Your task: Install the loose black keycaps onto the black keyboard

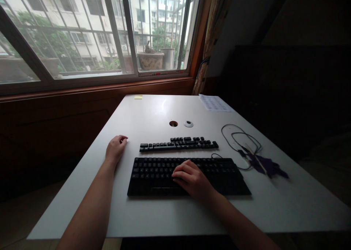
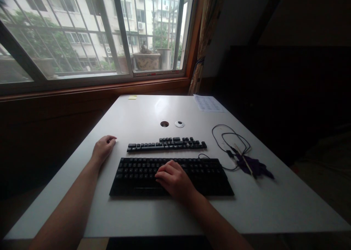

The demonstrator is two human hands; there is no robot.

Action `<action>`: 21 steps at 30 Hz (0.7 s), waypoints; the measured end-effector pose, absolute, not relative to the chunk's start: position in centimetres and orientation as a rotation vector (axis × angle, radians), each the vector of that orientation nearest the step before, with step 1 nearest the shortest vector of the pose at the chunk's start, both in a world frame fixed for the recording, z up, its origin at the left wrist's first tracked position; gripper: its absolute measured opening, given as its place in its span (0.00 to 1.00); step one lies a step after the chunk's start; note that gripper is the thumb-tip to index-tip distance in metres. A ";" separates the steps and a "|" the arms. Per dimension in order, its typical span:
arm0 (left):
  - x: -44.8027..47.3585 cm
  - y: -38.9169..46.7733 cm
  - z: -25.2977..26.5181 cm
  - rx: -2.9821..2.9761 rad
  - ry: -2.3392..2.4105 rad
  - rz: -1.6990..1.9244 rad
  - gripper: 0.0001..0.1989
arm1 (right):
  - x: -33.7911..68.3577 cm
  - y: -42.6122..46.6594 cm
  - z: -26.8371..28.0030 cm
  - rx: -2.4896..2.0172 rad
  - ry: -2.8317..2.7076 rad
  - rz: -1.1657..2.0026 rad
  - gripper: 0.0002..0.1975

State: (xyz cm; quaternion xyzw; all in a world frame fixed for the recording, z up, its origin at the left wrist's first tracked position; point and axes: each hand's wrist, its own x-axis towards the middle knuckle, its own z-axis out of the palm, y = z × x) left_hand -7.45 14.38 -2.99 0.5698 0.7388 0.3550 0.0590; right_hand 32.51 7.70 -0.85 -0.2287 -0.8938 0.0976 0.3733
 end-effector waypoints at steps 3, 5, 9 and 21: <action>-7.5 14.4 -3.0 1.722 2.233 1.075 0.16 | 32.5 7.6 -0.7 -0.579 -2.303 0.209 0.04; -7.5 14.4 -3.0 1.722 2.228 1.073 0.16 | 32.4 7.5 -0.7 -0.587 -2.315 0.179 0.04; -7.5 14.4 -3.0 1.718 2.230 1.068 0.16 | 32.4 7.5 -0.9 -0.605 -2.315 0.147 0.04; -7.5 14.5 -3.0 1.724 2.237 1.053 0.16 | 32.4 7.7 -1.1 -0.571 -2.316 0.176 0.02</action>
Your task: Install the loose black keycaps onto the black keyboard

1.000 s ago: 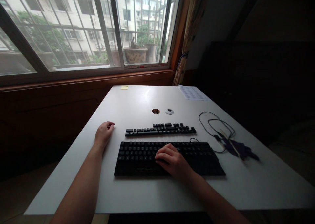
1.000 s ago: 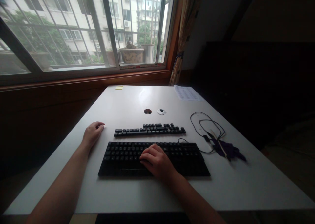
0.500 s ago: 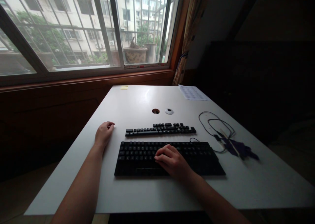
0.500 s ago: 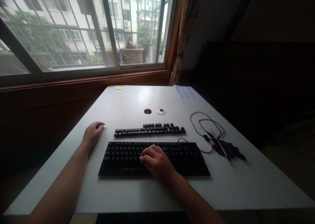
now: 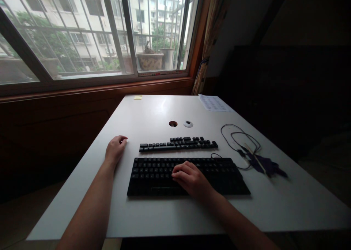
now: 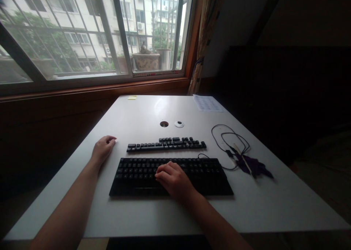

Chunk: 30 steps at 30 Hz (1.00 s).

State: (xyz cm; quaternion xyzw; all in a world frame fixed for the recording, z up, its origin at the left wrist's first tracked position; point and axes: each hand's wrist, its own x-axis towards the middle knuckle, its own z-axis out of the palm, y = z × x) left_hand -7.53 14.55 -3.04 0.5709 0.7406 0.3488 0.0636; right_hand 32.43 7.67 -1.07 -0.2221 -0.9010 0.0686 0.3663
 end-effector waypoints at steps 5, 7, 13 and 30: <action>-7.6 14.5 -3.1 1.728 2.235 1.062 0.16 | 32.5 7.7 -1.1 -0.574 -2.321 0.192 0.04; -7.6 14.5 -3.1 1.729 2.234 1.065 0.16 | 32.5 7.7 -1.1 -0.576 -2.323 0.198 0.04; -7.5 14.5 -3.0 1.733 2.233 1.063 0.16 | 32.6 7.8 -1.5 -0.596 -2.333 0.202 0.05; -7.5 14.5 -2.9 1.738 2.221 1.057 0.16 | 32.7 7.9 -1.6 -0.662 -2.300 0.328 0.10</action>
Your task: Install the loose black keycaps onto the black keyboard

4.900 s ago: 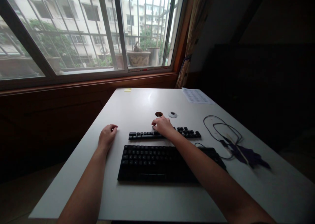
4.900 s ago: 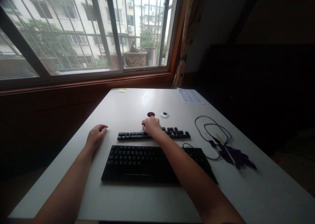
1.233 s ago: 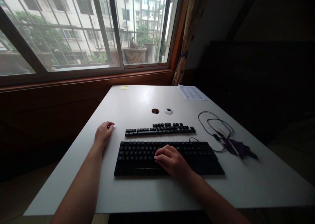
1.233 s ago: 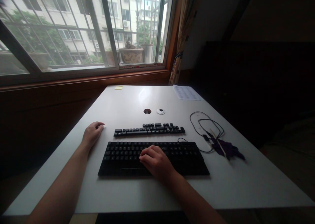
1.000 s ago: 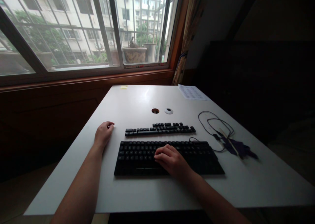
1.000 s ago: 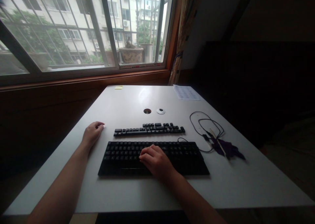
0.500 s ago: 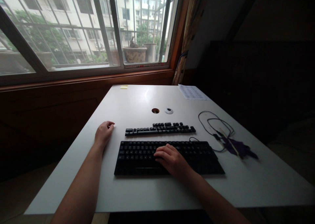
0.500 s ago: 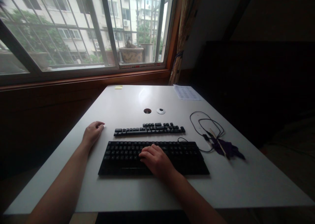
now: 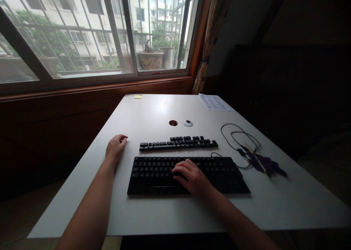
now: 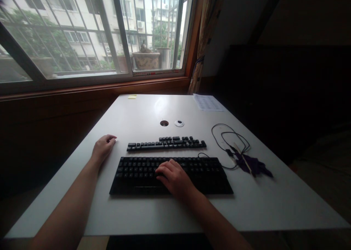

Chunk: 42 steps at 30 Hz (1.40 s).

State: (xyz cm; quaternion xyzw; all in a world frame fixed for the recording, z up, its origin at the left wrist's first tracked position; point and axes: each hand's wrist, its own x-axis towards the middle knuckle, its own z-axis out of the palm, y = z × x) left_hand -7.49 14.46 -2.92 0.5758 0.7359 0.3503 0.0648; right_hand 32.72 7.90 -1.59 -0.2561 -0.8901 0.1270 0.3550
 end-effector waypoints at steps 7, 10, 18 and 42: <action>-7.4 14.4 -2.8 1.736 2.232 1.055 0.16 | 32.7 7.8 -1.8 -0.654 -2.341 0.225 0.08; -7.3 14.3 -2.7 1.732 2.236 1.049 0.16 | 32.7 7.8 -1.7 -0.649 -2.343 0.202 0.08; -7.2 14.2 -2.6 1.731 2.241 1.041 0.16 | 32.6 7.7 -1.6 -0.653 -2.346 0.180 0.08; -7.3 14.3 -2.7 1.747 2.227 1.037 0.16 | 32.5 7.3 -1.0 -0.608 -2.359 0.112 0.06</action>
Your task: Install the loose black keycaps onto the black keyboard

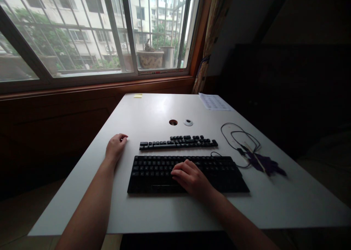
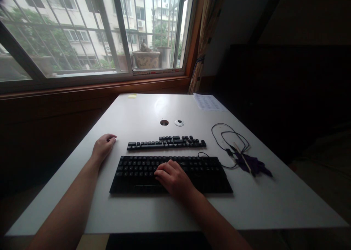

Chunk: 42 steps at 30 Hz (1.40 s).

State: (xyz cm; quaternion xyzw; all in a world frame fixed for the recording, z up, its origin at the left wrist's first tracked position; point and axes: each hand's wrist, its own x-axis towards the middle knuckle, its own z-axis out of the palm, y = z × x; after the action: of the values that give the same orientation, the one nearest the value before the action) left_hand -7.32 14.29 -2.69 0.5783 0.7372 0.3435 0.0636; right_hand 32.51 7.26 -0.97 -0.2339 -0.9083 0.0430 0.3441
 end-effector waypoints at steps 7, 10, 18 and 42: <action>-7.3 14.3 -2.7 1.739 2.242 1.036 0.15 | 32.5 7.0 -1.2 -0.617 -2.372 0.056 0.07; -7.3 14.3 -2.7 1.740 2.243 1.035 0.16 | 32.5 6.9 -1.1 -0.620 -2.375 0.031 0.07; -7.2 14.2 -2.6 1.742 2.241 1.039 0.16 | 32.4 6.9 -1.0 -0.612 -2.427 -0.005 0.07; -7.4 14.3 -2.8 1.736 2.234 1.044 0.16 | 32.2 6.7 -0.7 -0.654 -2.349 0.071 0.04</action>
State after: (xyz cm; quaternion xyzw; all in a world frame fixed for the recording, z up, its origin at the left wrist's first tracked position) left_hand -7.35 14.31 -2.83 0.5744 0.7394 0.3456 0.0628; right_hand 32.24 6.73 -0.71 -0.2517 -0.9043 0.0272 0.3438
